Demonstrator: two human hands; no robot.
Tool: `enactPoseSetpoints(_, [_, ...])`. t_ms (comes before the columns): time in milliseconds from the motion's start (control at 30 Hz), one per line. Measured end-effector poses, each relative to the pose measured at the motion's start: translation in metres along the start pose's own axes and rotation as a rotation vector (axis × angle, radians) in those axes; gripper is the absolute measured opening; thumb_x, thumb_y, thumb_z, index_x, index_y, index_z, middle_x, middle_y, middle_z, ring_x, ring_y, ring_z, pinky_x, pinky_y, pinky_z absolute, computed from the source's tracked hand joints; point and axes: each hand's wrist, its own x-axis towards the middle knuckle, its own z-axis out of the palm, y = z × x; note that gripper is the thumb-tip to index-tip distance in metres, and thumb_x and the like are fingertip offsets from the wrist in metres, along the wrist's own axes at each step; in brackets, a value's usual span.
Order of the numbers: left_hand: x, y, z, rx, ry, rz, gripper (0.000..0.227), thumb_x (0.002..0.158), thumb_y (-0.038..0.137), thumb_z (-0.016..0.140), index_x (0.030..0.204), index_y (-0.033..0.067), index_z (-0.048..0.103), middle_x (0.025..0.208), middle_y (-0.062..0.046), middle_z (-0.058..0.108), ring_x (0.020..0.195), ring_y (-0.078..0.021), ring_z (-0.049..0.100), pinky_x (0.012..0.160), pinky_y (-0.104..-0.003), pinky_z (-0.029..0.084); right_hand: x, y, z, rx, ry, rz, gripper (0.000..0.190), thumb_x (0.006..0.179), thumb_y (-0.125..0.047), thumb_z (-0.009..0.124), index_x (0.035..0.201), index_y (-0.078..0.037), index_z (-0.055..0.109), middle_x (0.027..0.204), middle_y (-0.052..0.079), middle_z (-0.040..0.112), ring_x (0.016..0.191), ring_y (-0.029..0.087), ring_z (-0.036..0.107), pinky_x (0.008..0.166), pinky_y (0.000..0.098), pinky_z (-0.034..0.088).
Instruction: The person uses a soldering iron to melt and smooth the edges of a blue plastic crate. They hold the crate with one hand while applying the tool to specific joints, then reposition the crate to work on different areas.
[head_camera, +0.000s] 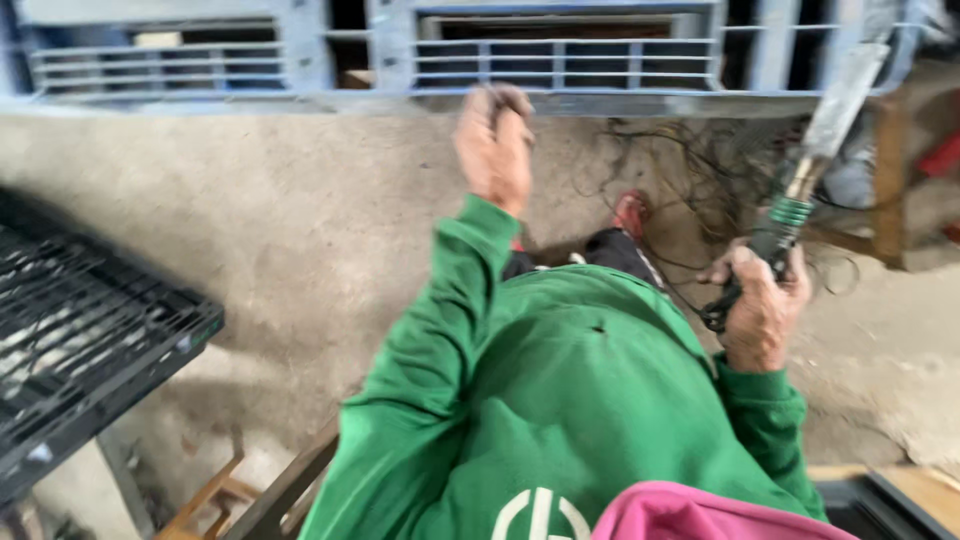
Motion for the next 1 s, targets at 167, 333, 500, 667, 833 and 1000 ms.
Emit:
enactPoseSetpoints(167, [-0.049, -0.040, -0.023, -0.235, 0.101, -0.549, 0.021, 0.093, 0.007, 0.056, 0.109, -0.0014, 0.066, 0.099, -0.010, 0.073, 0.073, -0.0156, 0.067, 0.065, -0.029, 0.052, -0.016, 0.000, 0.033, -0.031, -0.105, 0.041, 0.047, 0.106, -0.003, 0.059, 0.151, 0.008, 0.049, 0.100, 0.010, 0.061, 0.077, 0.017, 0.060, 0.076, 0.0370, 0.059])
enactPoseSetpoints(333, [-0.036, -0.044, -0.054, -0.417, 0.189, -0.460, 0.037, 0.100, 0.024, 0.067, 0.128, 0.0002, 0.063, 0.116, -0.010, 0.072, 0.087, -0.0198, 0.071, 0.070, -0.031, 0.053, -0.025, 0.003, 0.057, -0.151, -0.163, 0.068, 0.045, 0.106, -0.005, 0.064, 0.147, 0.008, 0.050, 0.097, 0.010, 0.061, 0.077, 0.017, 0.061, 0.078, 0.0373, 0.058])
enactPoseSetpoints(500, [0.013, -0.021, -0.079, -0.626, 0.332, -0.380, 0.030, 0.105, 0.030, 0.067, 0.115, 0.0036, 0.056, 0.117, -0.008, 0.067, 0.102, -0.0242, 0.072, 0.076, -0.038, 0.055, -0.039, -0.002, 0.083, -0.239, -0.221, 0.088, 0.030, 0.108, -0.005, 0.066, 0.131, 0.007, 0.051, 0.093, 0.010, 0.062, 0.078, 0.017, 0.062, 0.079, 0.0376, 0.059])
enactPoseSetpoints(667, [0.048, -0.022, -0.089, -0.680, 0.378, -0.441, 0.035, 0.106, 0.035, 0.063, 0.115, 0.0018, 0.058, 0.112, -0.013, 0.071, 0.098, -0.0281, 0.071, 0.077, -0.041, 0.057, -0.040, 0.003, 0.091, -0.241, -0.256, 0.119, 0.021, 0.108, -0.002, 0.064, 0.123, 0.007, 0.052, 0.094, 0.010, 0.062, 0.079, 0.017, 0.063, 0.082, 0.0390, 0.060])
enactPoseSetpoints(833, [0.045, -0.022, -0.101, -0.618, 0.329, -0.537, 0.038, 0.103, 0.038, 0.065, 0.119, 0.0049, 0.056, 0.113, -0.012, 0.071, 0.095, -0.0297, 0.072, 0.073, -0.039, 0.055, -0.043, 0.005, 0.110, -0.248, -0.289, 0.097, 0.020, 0.108, 0.000, 0.064, 0.121, 0.009, 0.053, 0.096, 0.011, 0.063, 0.080, 0.017, 0.063, 0.083, 0.0388, 0.059])
enactPoseSetpoints(1000, [0.045, -0.009, -0.126, -0.508, 0.390, -0.529, 0.044, 0.101, 0.034, 0.071, 0.127, 0.0028, 0.056, 0.115, -0.007, 0.067, 0.088, -0.0242, 0.070, 0.069, -0.037, 0.052, -0.049, 0.002, 0.146, -0.299, -0.349, 0.083, 0.026, 0.107, -0.002, 0.063, 0.128, 0.010, 0.053, 0.096, 0.012, 0.063, 0.080, 0.017, 0.062, 0.083, 0.0379, 0.059])
